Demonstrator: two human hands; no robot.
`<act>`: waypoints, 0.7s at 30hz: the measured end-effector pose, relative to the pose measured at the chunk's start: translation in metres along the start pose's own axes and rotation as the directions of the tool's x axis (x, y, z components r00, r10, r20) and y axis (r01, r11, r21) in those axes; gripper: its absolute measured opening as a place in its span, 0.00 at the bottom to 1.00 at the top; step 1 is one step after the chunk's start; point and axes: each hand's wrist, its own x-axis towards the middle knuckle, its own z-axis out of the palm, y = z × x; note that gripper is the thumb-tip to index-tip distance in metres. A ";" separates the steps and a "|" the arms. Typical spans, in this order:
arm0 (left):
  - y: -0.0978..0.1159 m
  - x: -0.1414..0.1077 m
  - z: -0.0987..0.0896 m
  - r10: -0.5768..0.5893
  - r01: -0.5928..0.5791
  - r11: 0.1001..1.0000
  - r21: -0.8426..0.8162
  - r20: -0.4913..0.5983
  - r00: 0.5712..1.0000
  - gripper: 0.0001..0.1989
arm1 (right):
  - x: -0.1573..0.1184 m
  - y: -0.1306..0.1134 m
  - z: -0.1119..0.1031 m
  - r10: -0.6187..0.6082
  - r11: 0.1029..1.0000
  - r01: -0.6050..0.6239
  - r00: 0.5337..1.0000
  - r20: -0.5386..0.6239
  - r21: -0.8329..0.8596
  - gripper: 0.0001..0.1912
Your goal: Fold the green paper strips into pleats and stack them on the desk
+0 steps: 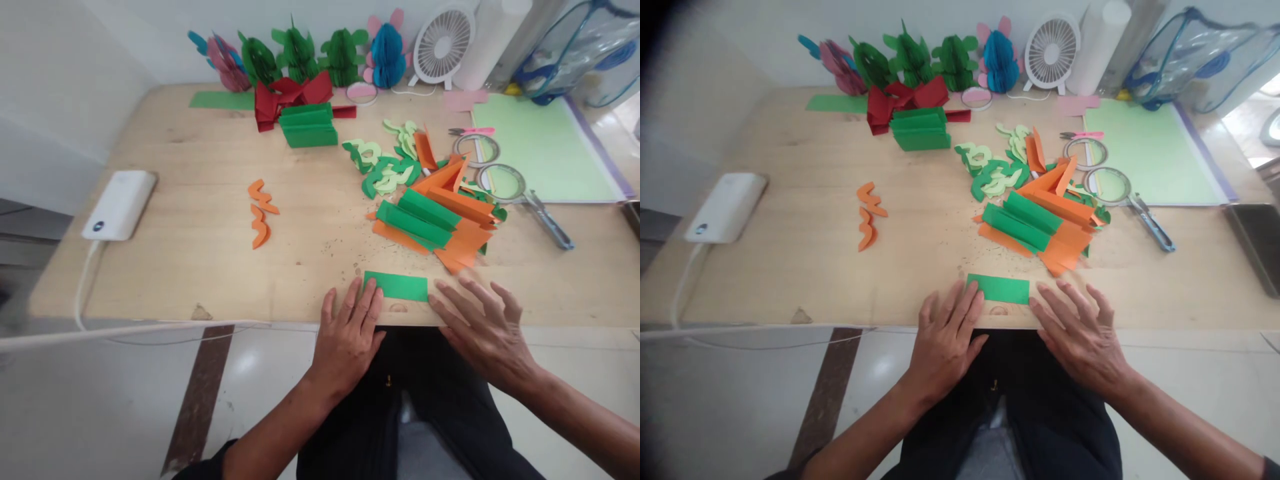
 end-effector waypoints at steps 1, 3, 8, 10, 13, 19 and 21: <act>0.000 0.000 0.000 0.000 0.000 1.000 0.003 -0.002 1.000 0.28 | 0.001 0.000 -0.002 0.024 1.000 -0.024 1.000 -0.018 0.018 0.21; 0.000 0.000 0.000 -0.002 0.002 1.000 -0.002 -0.013 1.000 0.28 | 0.009 -0.002 -0.004 0.049 0.997 -0.045 0.997 -0.061 0.066 0.19; 0.001 -0.003 -0.002 -0.045 0.035 0.994 -0.099 -0.103 0.994 0.28 | 0.049 -0.012 0.001 0.044 0.991 -0.048 0.999 0.030 0.122 0.14; 0.003 -0.005 -0.004 -0.076 0.050 0.986 -0.158 -0.165 0.983 0.25 | 0.063 -0.014 0.005 0.055 0.993 -0.063 0.995 0.084 0.099 0.13; 0.009 -0.010 -0.005 -0.116 0.058 0.969 -0.240 -0.235 0.965 0.20 | 0.073 -0.014 0.010 0.072 0.996 -0.077 0.992 0.099 0.049 0.10; 0.012 -0.006 -0.001 -0.053 0.006 0.974 -0.225 -0.205 0.977 0.18 | 0.072 -0.011 0.016 0.094 0.991 -0.100 0.993 0.073 0.087 0.09; 0.009 0.005 -0.001 -0.031 -0.006 0.978 -0.209 -0.172 0.985 0.20 | 0.076 -0.008 0.012 0.096 0.994 -0.096 0.995 0.010 0.042 0.10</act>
